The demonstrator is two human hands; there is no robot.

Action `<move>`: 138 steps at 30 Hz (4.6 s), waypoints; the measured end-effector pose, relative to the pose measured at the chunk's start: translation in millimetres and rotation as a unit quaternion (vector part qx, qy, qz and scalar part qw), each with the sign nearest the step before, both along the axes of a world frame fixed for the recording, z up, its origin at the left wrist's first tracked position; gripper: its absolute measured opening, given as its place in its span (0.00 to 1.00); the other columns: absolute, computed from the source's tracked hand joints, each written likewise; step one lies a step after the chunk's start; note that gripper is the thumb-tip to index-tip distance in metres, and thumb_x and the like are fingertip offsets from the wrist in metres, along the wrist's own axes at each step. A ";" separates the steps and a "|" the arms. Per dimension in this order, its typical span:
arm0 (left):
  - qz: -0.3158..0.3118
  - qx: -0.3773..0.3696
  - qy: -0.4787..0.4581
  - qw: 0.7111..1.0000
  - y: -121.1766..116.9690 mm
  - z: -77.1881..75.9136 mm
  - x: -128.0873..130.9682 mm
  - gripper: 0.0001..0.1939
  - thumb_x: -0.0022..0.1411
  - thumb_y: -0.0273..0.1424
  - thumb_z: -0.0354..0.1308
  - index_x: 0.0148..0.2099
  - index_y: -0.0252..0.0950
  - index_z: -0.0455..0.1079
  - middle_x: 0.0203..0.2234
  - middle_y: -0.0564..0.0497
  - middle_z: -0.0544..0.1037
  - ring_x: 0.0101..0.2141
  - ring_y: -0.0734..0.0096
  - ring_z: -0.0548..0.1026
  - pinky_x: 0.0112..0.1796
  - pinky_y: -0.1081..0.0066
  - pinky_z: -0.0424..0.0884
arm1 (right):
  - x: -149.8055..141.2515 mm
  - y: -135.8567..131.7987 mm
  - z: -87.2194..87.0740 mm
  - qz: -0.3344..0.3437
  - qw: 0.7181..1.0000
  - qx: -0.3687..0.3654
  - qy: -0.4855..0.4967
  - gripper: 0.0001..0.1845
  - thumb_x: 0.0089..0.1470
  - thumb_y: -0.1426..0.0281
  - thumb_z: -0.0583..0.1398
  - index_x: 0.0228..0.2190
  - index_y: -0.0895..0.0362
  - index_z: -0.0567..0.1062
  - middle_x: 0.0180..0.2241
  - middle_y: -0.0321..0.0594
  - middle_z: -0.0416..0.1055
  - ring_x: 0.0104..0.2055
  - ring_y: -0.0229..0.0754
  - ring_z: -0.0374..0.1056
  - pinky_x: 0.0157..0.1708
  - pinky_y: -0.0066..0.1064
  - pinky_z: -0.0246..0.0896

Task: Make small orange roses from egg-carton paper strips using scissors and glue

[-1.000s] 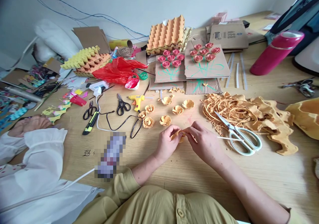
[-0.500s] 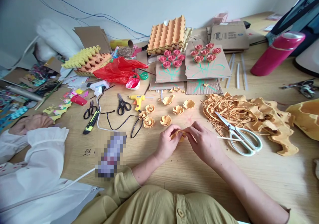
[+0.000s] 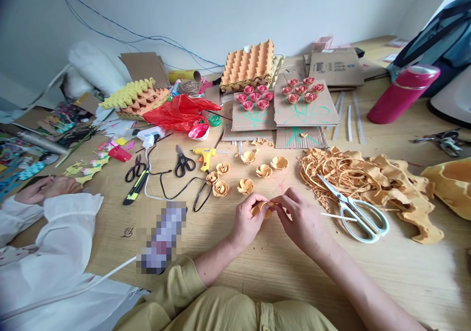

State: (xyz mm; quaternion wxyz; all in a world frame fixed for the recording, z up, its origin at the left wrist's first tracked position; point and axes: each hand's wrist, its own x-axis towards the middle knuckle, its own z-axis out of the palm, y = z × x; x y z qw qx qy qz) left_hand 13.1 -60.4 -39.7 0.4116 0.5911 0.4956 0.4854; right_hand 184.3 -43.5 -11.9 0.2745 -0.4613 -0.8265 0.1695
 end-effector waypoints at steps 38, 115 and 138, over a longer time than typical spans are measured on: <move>0.008 -0.034 -0.049 0.998 1.2 -5.5 3.2 0.02 0.64 0.25 0.57 0.39 0.35 0.68 0.31 0.51 0.79 0.32 0.73 0.78 0.35 0.74 0.72 | -1.9 -2.7 -0.2 -0.001 1.000 0.021 -0.014 0.12 0.66 0.69 0.54 0.41 0.54 0.78 0.33 0.40 0.69 0.29 0.38 0.67 0.30 0.30 0.60; 0.020 -0.156 -0.052 0.986 8.4 3.8 -3.0 0.10 0.60 0.23 0.54 0.44 0.35 0.71 0.35 0.51 0.74 0.28 0.75 0.73 0.22 0.78 0.75 | 7.6 0.6 7.4 -0.010 0.996 -0.087 0.037 0.13 0.63 0.70 0.56 0.45 0.56 0.78 0.32 0.38 0.73 0.24 0.34 0.67 0.25 0.28 0.61; -0.022 -0.095 -0.012 0.995 2.3 0.9 5.4 0.14 0.63 0.20 0.51 0.50 0.37 0.66 0.44 0.48 0.76 0.36 0.74 0.78 0.37 0.75 0.78 | -0.9 -7.0 -0.9 -0.045 0.997 -0.028 -0.048 0.13 0.62 0.69 0.55 0.40 0.53 0.81 0.31 0.37 0.72 0.23 0.34 0.64 0.24 0.29 0.55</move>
